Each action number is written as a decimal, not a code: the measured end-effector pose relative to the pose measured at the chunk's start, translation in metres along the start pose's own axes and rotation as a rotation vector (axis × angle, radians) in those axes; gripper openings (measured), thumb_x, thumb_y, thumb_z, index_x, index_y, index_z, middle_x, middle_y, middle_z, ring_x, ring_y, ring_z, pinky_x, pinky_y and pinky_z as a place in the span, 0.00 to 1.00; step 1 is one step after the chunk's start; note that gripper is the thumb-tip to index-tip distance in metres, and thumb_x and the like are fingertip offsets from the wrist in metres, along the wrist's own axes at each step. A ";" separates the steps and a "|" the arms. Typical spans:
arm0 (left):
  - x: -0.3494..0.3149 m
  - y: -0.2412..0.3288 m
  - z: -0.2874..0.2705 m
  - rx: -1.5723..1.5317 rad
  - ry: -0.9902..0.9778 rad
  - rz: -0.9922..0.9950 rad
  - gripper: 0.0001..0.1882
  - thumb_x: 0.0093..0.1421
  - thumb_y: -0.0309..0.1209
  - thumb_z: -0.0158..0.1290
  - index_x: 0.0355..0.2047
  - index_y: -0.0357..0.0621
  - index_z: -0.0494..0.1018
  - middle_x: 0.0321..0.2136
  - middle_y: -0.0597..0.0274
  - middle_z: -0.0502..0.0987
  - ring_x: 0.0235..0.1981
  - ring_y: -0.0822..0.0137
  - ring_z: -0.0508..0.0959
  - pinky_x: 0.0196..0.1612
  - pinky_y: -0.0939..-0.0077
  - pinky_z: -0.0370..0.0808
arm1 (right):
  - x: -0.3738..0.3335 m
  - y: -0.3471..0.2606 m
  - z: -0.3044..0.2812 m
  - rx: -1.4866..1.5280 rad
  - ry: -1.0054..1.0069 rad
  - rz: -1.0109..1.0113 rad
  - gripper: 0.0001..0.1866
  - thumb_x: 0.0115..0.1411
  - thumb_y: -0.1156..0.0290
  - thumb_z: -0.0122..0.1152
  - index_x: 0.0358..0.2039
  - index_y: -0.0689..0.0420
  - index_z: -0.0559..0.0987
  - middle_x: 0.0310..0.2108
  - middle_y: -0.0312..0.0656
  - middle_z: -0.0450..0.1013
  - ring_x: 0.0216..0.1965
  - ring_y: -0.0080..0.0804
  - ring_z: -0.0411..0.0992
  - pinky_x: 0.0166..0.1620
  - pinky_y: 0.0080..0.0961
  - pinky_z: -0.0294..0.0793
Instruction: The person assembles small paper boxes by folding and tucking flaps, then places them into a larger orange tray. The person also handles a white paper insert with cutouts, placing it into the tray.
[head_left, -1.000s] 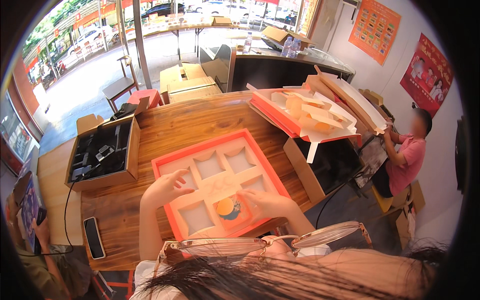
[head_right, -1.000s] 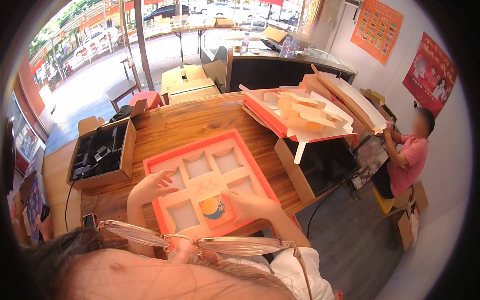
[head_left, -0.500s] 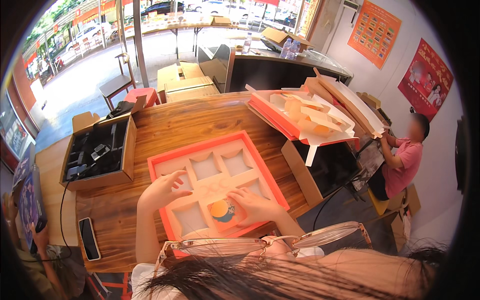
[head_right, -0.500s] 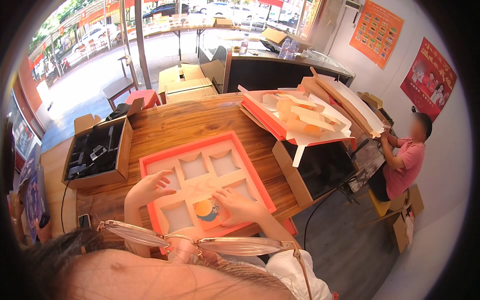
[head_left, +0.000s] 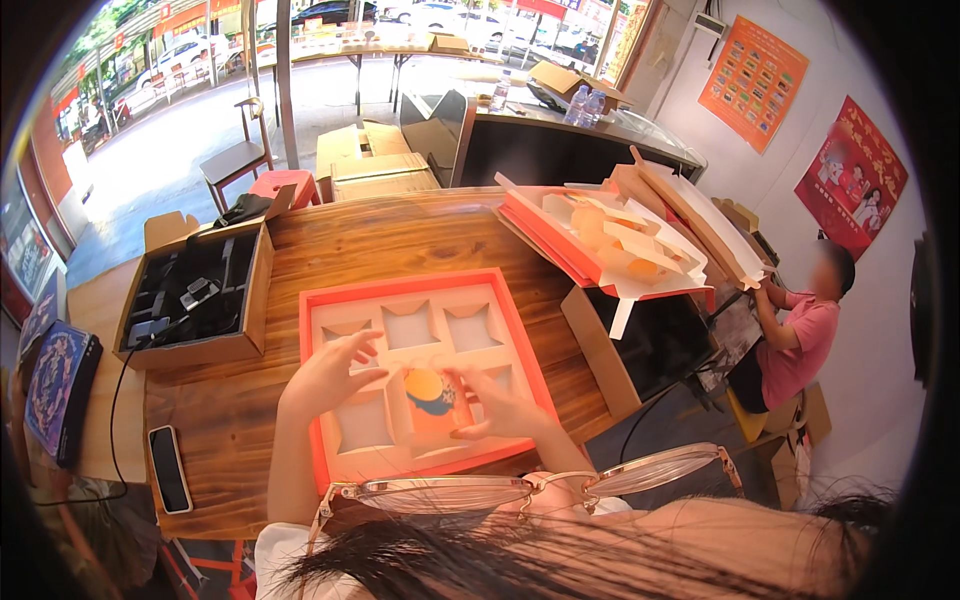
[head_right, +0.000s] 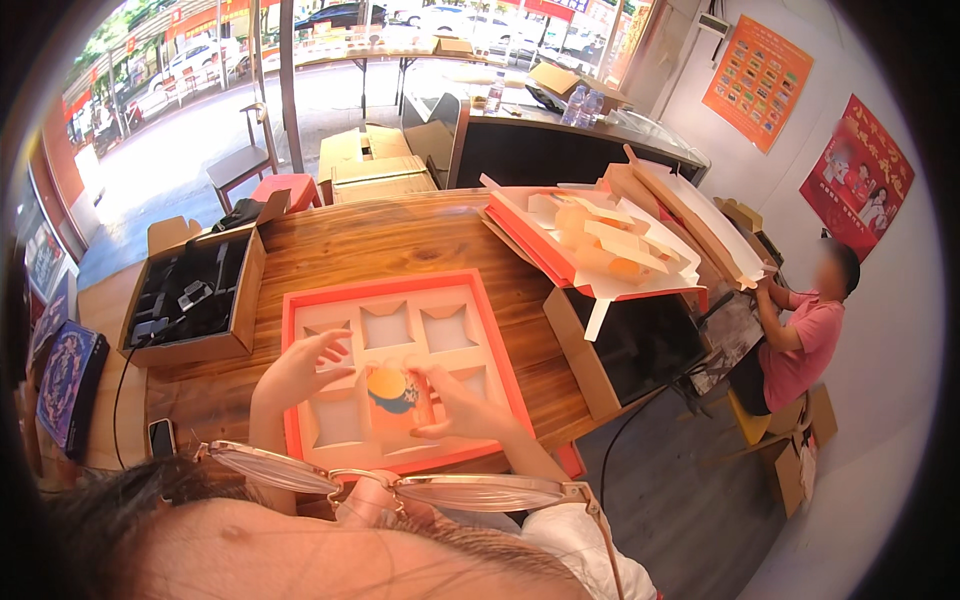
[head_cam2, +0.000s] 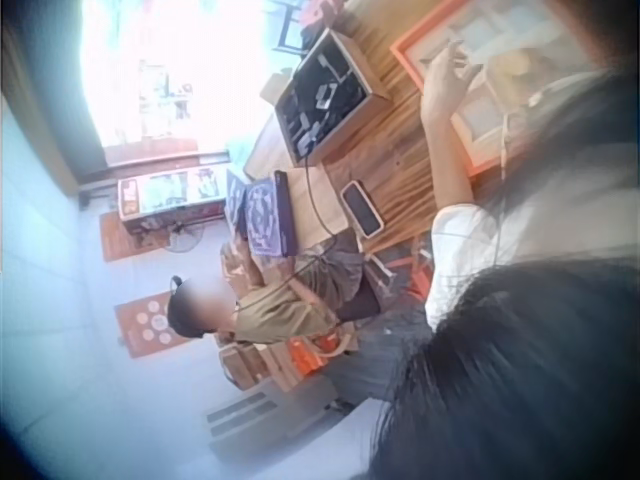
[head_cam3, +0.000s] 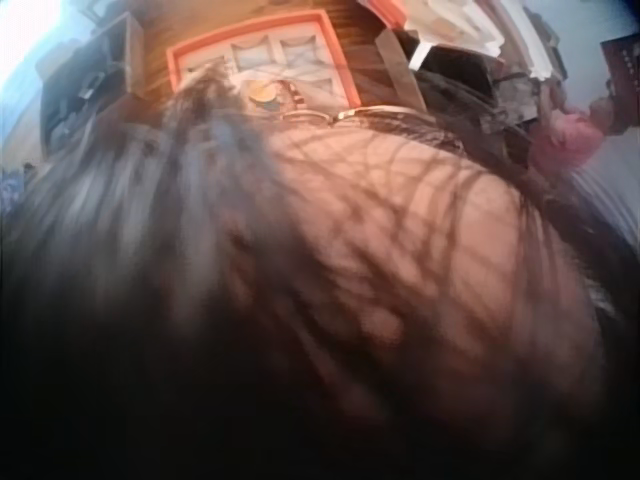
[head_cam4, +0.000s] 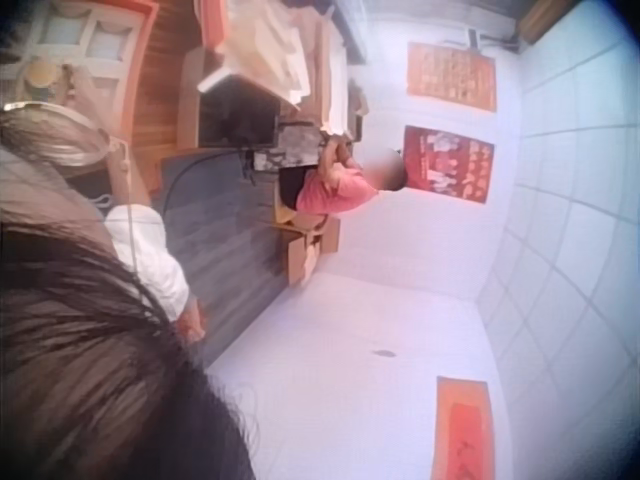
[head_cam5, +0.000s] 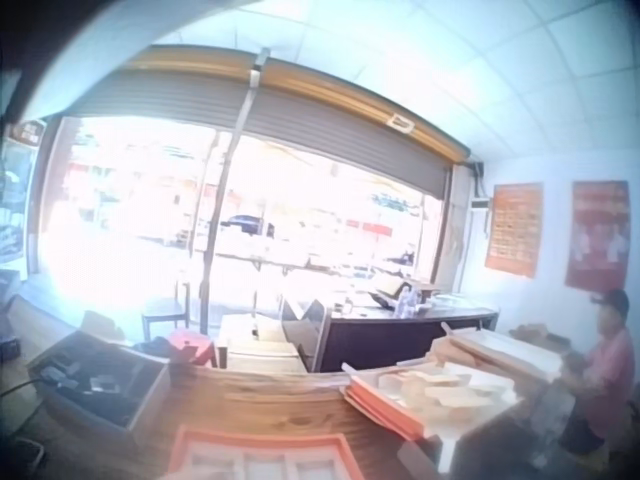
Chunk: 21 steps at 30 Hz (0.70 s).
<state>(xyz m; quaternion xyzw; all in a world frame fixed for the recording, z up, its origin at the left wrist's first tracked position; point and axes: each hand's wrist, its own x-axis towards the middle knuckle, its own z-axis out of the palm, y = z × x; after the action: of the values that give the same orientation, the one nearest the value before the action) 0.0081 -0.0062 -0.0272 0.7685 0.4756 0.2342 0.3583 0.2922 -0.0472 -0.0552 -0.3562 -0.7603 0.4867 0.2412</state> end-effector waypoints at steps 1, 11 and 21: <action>0.001 0.005 -0.004 -0.042 0.064 0.020 0.34 0.51 0.34 0.63 0.58 0.46 0.63 0.43 0.54 0.76 0.43 0.60 0.77 0.46 0.70 0.74 | 0.004 -0.002 -0.005 -0.011 0.048 -0.038 0.47 0.45 0.68 0.74 0.62 0.57 0.55 0.58 0.47 0.57 0.59 0.37 0.59 0.58 0.33 0.67; -0.018 0.037 -0.026 -0.212 0.239 0.382 0.48 0.40 0.31 0.70 0.62 0.49 0.60 0.62 0.57 0.60 0.61 0.58 0.62 0.59 0.62 0.65 | 0.047 -0.063 -0.021 -0.174 0.264 -0.223 0.48 0.49 0.69 0.71 0.65 0.59 0.52 0.59 0.48 0.55 0.61 0.38 0.58 0.59 0.34 0.67; -0.020 0.050 -0.021 -0.112 0.473 0.371 0.52 0.36 0.34 0.72 0.63 0.48 0.58 0.65 0.57 0.54 0.65 0.56 0.56 0.64 0.59 0.58 | 0.073 -0.085 -0.026 -0.051 0.184 -0.096 0.40 0.58 0.65 0.63 0.63 0.68 0.53 0.59 0.52 0.55 0.59 0.39 0.61 0.60 0.32 0.66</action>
<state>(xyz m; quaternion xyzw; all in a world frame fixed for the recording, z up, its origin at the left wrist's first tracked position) 0.0127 -0.0319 0.0245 0.7454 0.3836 0.4939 0.2307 0.2388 0.0010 0.0345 -0.3688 -0.7632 0.4204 0.3238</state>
